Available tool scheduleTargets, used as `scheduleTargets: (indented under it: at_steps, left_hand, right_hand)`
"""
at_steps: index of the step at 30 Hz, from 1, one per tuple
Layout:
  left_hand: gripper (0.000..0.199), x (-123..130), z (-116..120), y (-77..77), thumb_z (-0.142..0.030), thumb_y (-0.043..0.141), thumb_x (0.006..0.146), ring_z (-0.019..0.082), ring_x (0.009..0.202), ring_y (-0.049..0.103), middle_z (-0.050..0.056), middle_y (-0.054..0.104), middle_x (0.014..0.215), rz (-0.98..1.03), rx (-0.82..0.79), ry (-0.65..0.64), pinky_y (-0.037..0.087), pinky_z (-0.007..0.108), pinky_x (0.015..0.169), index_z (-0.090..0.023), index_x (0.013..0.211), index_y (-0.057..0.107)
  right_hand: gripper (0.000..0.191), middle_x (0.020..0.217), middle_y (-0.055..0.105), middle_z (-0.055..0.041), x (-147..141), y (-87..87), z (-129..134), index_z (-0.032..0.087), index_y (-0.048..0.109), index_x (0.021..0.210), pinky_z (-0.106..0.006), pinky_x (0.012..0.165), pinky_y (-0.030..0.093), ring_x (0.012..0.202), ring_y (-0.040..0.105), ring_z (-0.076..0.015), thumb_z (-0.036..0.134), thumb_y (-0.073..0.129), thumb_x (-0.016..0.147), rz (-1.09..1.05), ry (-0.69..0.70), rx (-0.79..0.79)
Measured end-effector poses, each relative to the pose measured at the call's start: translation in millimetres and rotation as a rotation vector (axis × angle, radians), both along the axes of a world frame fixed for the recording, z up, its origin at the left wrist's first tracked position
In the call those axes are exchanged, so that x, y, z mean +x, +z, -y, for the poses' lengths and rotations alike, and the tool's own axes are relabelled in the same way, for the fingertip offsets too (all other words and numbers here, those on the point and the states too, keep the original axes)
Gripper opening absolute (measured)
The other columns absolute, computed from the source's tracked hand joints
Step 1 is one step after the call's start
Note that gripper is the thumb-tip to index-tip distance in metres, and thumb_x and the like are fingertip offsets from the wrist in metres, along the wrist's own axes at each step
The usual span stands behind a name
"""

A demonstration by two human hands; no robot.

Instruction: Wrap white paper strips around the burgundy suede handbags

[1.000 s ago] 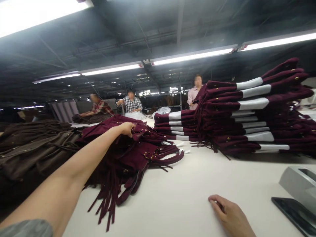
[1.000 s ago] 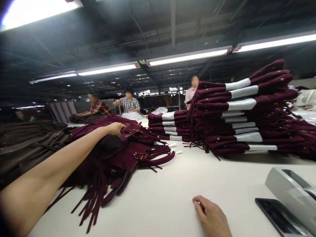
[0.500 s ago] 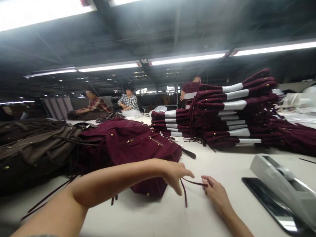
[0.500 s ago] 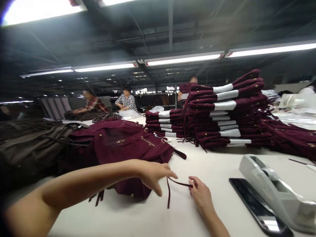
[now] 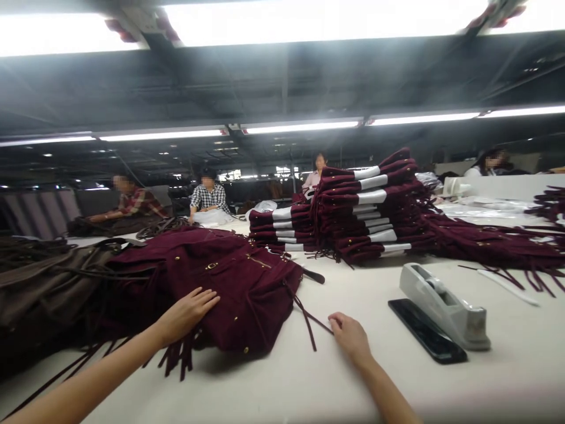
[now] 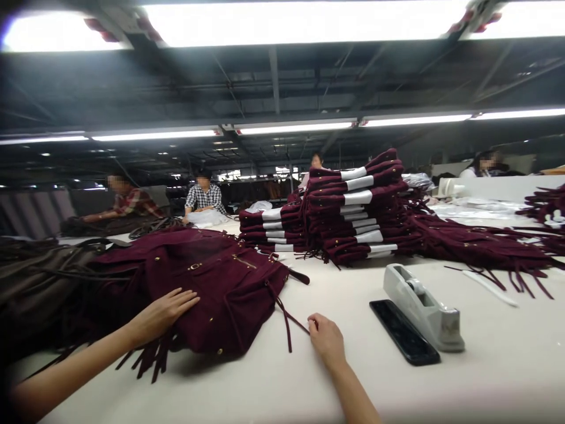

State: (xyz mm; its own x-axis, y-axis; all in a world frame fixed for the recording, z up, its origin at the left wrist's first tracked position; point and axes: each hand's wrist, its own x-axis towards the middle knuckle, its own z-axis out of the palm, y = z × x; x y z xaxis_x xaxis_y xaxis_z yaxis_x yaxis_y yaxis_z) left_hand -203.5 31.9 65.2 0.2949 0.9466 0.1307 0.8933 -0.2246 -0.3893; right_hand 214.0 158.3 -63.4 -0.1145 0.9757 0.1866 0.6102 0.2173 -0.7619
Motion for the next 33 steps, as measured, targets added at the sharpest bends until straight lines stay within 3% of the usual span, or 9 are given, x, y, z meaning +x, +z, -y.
scheduleTargets:
  at_steps: [5,8,11,16,18,20,24,29,33]
  left_hand:
    - [0.038,65.3,-10.1,48.9,0.002,0.037,0.080,0.020,0.085,0.067,0.010,0.069,0.090,0.029,0.123,-0.079,0.054,0.029,0.075,-0.013,0.104,0.062]
    - [0.026,128.3,4.2,56.9,-0.004,0.039,0.086,0.021,0.073,0.065,0.010,0.066,0.081,0.007,0.172,-0.196,0.053,0.032,0.068,-0.010,0.099,0.061]
    - [0.030,195.3,38.3,19.3,-0.006,0.043,0.087,0.022,0.065,0.062,0.011,0.065,0.077,-0.039,0.213,-0.322,0.050,0.033,0.057,-0.005,0.112,0.058]
    - [0.023,259.4,86.4,-100.4,0.001,0.044,0.078,0.016,0.042,0.049,0.003,0.055,0.053,0.012,0.572,-0.491,0.036,0.027,0.038,-0.008,0.088,0.064]
    - [0.027,258.3,99.5,-130.5,-0.001,0.044,0.081,0.016,0.054,0.057,0.005,0.062,0.063,0.070,0.588,-0.505,0.046,0.026,0.047,-0.008,0.095,0.065]
    - [0.029,244.2,112.1,-140.1,-0.013,0.043,0.091,0.018,0.078,0.064,0.008,0.069,0.086,0.188,0.539,-0.492,0.054,0.028,0.069,-0.011,0.111,0.063]
    - [0.057,198.6,139.5,-118.2,-0.058,0.037,0.094,0.030,0.126,0.049,0.014,0.051,0.137,0.427,0.455,-0.325,0.049,0.042,0.099,-0.020,0.135,0.050]
    - [0.060,137.8,155.3,-91.4,-0.052,0.050,0.085,0.036,0.135,0.039,0.016,0.041,0.146,0.815,0.635,0.435,0.030,0.056,0.113,-0.018,0.134,0.049]
    - [0.098,89.9,141.8,-90.4,-0.069,0.062,0.055,0.041,0.100,0.064,0.021,0.063,0.118,1.304,0.207,0.904,0.057,0.053,0.077,-0.009,0.131,0.049]
  right_hand:
    - [0.030,0.074,0.069,-0.0038,2.0,2.8,2.6,0.020,0.072,0.091,-0.032,0.076,0.047,0.075,0.064,-0.0213,0.039,0.050,0.081,-0.130,-0.006,-0.035]
    - [0.056,0.081,0.071,-0.0077,9.1,7.3,6.2,0.015,0.070,0.100,-0.032,0.068,0.053,0.072,0.067,-0.0223,0.060,0.041,0.083,-0.256,-0.005,-0.075]
    - [0.067,0.108,0.071,-0.0095,24.7,13.1,16.7,0.017,0.069,0.107,-0.035,0.082,0.055,0.100,0.066,-0.0275,0.073,0.048,0.076,-0.524,0.007,-0.136]
    - [0.062,0.125,0.064,-0.0058,66.4,24.2,54.7,0.027,0.058,0.128,-0.041,0.103,0.047,0.122,0.055,-0.0275,0.064,0.061,0.078,-0.996,0.194,-0.482]
    - [0.065,0.131,0.060,-0.0054,81.4,29.1,71.6,0.027,0.052,0.135,-0.039,0.108,0.042,0.127,0.051,-0.0260,0.057,0.066,0.079,-0.972,0.225,-0.509]
    - [0.072,0.137,0.055,-0.0068,91.9,31.7,85.2,0.026,0.045,0.141,-0.040,0.111,0.038,0.130,0.047,-0.0261,0.055,0.068,0.079,-0.855,0.227,-0.502]
    - [0.081,0.146,0.045,-0.0098,98.8,24.6,99.7,0.021,0.045,0.142,-0.043,0.115,0.031,0.136,0.039,-0.0289,0.058,0.070,0.074,-0.496,0.187,-0.287]
    - [0.070,0.134,0.057,-0.0089,79.8,14.3,111.0,0.020,0.057,0.133,-0.043,0.111,0.039,0.127,0.050,-0.0301,0.057,0.069,0.075,-0.451,0.027,-0.138]
    - [0.059,0.125,0.064,-0.0080,60.6,14.6,128.1,0.020,0.065,0.124,-0.045,0.107,0.043,0.120,0.056,-0.0303,0.054,0.070,0.076,-0.602,-0.070,-0.086]
